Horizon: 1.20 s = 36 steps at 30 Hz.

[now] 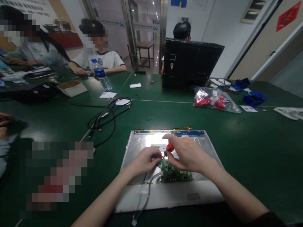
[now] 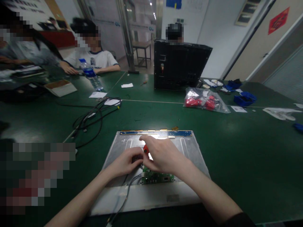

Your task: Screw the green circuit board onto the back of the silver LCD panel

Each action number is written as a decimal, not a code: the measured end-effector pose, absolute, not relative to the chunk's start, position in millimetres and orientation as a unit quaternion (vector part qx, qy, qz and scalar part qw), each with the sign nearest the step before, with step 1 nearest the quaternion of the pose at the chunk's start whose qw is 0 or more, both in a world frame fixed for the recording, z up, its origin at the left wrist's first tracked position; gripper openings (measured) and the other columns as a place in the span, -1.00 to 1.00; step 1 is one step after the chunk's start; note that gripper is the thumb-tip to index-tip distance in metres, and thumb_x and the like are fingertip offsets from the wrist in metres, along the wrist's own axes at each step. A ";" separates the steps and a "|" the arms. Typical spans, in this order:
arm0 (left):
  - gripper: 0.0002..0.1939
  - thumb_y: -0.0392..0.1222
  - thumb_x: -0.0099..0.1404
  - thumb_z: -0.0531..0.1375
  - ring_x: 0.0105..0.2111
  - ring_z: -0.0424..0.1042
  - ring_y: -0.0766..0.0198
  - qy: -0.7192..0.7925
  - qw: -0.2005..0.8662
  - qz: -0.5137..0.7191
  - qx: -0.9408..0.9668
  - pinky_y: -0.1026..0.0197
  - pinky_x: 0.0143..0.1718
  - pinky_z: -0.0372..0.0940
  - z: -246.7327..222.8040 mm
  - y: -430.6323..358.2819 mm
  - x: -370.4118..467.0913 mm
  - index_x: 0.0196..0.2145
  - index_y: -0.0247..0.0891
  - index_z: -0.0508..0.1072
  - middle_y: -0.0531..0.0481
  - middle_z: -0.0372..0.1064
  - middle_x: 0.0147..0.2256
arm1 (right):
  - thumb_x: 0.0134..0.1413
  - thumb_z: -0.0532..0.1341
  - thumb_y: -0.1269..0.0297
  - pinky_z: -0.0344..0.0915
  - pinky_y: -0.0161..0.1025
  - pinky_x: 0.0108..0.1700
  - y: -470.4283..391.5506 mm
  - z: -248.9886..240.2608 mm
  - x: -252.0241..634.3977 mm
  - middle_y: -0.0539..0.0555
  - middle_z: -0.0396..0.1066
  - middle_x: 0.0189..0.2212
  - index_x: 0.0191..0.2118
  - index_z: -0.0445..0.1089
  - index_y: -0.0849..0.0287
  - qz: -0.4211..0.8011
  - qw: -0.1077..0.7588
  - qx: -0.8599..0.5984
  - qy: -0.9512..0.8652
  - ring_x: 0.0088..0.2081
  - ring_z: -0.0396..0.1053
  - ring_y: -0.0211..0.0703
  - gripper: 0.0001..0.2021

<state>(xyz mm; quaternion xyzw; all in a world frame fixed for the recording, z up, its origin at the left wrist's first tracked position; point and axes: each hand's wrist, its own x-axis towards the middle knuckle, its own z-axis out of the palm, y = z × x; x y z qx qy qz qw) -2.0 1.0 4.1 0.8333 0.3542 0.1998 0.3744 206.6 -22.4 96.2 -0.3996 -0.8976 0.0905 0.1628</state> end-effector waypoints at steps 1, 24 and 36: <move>-0.91 -0.39 0.19 0.16 -0.38 0.35 0.24 0.354 0.372 0.199 0.835 0.23 -0.32 0.21 4.1 1.2 -2.0 -0.38 -0.26 0.43 0.02 0.40 -0.39 | 0.12 0.07 0.31 0.03 -0.29 -0.41 -22.7 96.5 206.4 0.07 0.46 -0.35 0.09 0.11 0.27 0.090 0.162 -0.399 -0.898 -0.43 0.34 -0.19 -0.59; -0.90 -0.38 0.22 0.11 -0.35 0.33 0.23 0.340 0.356 0.194 0.849 0.21 -0.28 0.21 1.1 1.5 -0.6 -0.42 -0.27 0.38 0.01 0.36 -0.39 | 0.24 0.12 0.11 -0.08 -0.29 -0.47 -21.6 97.1 207.3 0.06 0.51 -0.32 0.02 0.19 0.17 0.076 0.141 -0.412 -0.897 -0.37 0.44 -0.10 -0.67; -0.86 -0.40 0.23 0.09 -0.29 0.36 0.19 0.343 0.359 0.204 0.844 0.18 -0.21 0.23 2.0 0.6 -1.3 -0.34 -0.26 0.43 0.00 0.39 -0.33 | 0.16 0.09 0.30 -0.06 -0.30 -0.47 -22.6 100.6 209.1 0.03 0.47 -0.37 -0.02 0.19 0.20 0.082 0.148 -0.405 -0.899 -0.42 0.37 -0.19 -0.74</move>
